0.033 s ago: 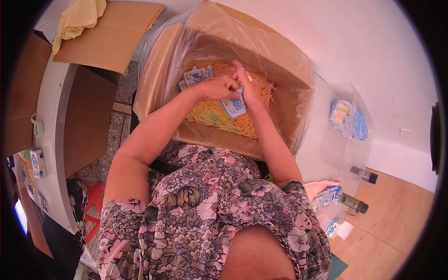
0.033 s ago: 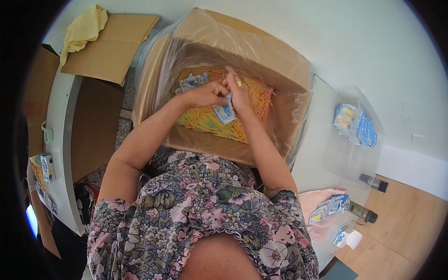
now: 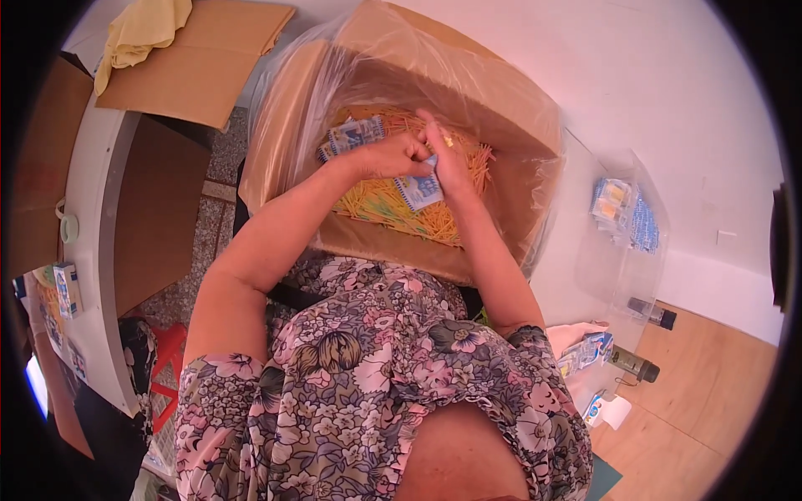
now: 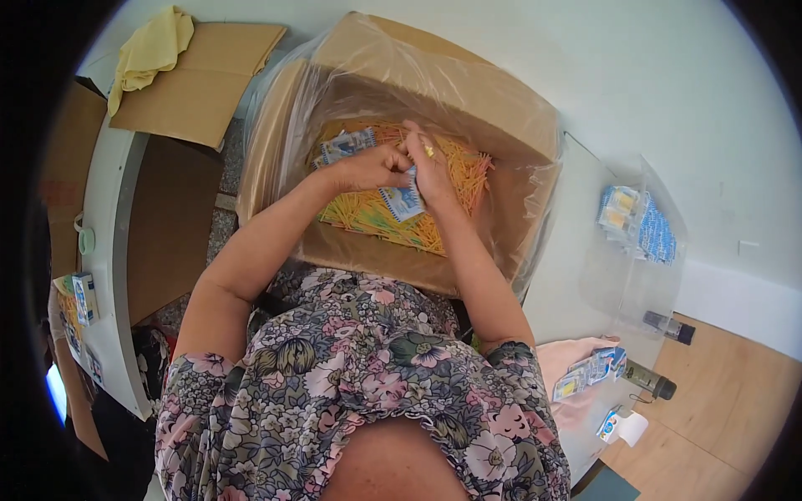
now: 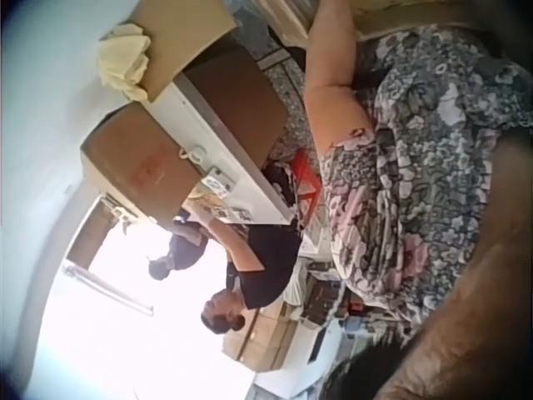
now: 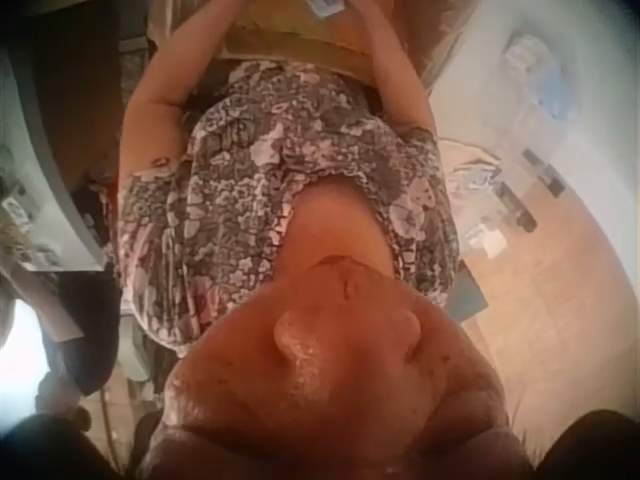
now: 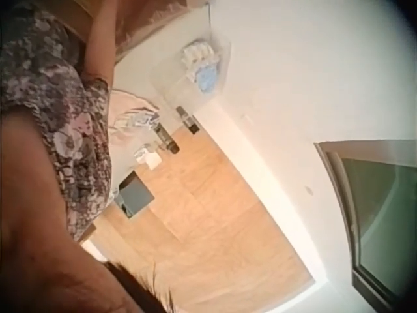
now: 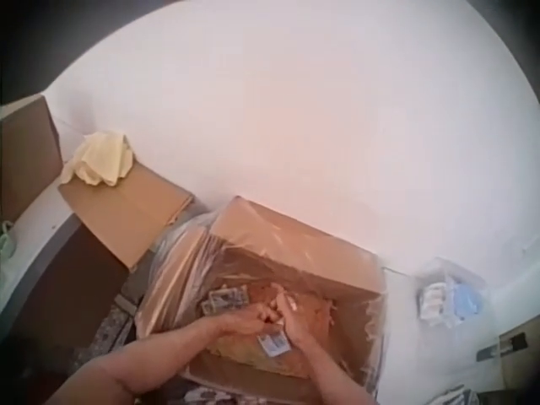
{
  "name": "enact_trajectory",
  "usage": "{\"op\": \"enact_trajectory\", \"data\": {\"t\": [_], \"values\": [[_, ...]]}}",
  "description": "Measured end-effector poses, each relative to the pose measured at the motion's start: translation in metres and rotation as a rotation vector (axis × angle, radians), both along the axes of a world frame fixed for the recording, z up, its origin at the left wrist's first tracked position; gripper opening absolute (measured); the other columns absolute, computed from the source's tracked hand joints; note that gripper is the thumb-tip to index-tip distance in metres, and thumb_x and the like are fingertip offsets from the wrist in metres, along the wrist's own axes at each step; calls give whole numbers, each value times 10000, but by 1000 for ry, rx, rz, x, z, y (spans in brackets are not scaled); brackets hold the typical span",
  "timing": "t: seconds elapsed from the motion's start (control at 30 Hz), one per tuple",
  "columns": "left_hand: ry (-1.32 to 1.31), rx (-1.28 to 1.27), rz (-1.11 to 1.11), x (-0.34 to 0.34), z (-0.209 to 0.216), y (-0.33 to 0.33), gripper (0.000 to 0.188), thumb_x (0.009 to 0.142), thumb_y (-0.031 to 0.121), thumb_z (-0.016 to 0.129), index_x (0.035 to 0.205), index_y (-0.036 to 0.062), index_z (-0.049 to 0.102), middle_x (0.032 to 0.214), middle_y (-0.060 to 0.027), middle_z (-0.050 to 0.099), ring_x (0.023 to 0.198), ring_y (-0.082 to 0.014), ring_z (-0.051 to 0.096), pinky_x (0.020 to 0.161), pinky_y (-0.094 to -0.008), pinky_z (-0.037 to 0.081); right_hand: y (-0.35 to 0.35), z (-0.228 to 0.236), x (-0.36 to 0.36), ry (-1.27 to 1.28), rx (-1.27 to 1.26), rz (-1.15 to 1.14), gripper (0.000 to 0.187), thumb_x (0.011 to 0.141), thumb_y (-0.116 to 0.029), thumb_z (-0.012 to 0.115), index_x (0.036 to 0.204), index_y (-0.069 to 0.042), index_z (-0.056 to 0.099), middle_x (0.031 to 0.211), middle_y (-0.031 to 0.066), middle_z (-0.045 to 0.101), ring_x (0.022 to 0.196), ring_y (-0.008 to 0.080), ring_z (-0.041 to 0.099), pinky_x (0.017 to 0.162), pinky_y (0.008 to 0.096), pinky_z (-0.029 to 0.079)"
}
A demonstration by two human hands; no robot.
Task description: Apply labels to small blue and white packets and arrange them in rows on a workstation table.
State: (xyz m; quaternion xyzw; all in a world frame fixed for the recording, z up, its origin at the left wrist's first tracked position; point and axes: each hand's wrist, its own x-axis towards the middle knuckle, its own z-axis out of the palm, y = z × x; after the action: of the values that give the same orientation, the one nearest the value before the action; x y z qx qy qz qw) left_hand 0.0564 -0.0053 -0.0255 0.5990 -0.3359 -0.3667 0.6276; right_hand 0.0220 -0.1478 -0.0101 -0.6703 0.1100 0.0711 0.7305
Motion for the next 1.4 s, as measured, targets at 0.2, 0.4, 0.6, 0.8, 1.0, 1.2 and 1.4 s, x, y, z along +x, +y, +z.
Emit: {"op": "enact_trajectory", "data": {"t": [0.2,0.4,0.6,0.8,1.0,1.2,1.4], "values": [[185,-24,-55,-16,7,-7,159,854,135,585,779,-2,616,703,35,555,679,-35,464,630,-234,412,-8,13,-13,-278,-339,49,358,913,-327,467,960,-22,649,1088,71,485,1053,172,443,900,309,339],[-115,90,0,-15,-1,-6,172,817,155,611,744,-1,615,631,-15,556,625,-64,495,565,-270,417,-17,9,-16,-420,-505,63,296,901,-310,495,889,-48,631,1013,85,547,993,167,495,848,307,390],[-339,98,-35,-19,9,-10,147,826,128,606,762,-2,627,646,-17,570,611,-67,491,577,-270,429,-25,21,-21,-297,-766,65,289,799,-279,636,746,-4,562,590,64,546,533,161,505,523,311,413],[33,-124,136,-13,5,-6,158,847,127,606,808,-24,631,672,24,546,609,-46,455,544,-227,389,-48,36,-22,-307,-578,-227,186,786,-132,615,691,0,526,592,34,505,576,74,448,516,274,393],[54,-62,154,-7,7,-3,157,847,122,612,852,-30,652,724,15,587,671,-34,509,606,-202,427,-56,93,-38,22,-56,-88,179,817,-151,619,679,-72,537,606,-34,484,557,40,465,465,219,348],[105,-42,121,-6,11,-1,165,857,137,607,946,6,654,819,11,639,747,-40,558,678,-208,462,-68,94,-60,64,-605,412,142,817,-159,627,751,-38,592,684,-30,529,621,31,452,562,208,391],[120,-41,75,-8,20,0,173,869,155,592,954,13,645,827,23,633,764,-38,548,710,-223,462,-55,83,-61,-56,-596,325,199,824,-156,618,902,28,618,742,-33,550,726,29,453,633,213,400]]}}
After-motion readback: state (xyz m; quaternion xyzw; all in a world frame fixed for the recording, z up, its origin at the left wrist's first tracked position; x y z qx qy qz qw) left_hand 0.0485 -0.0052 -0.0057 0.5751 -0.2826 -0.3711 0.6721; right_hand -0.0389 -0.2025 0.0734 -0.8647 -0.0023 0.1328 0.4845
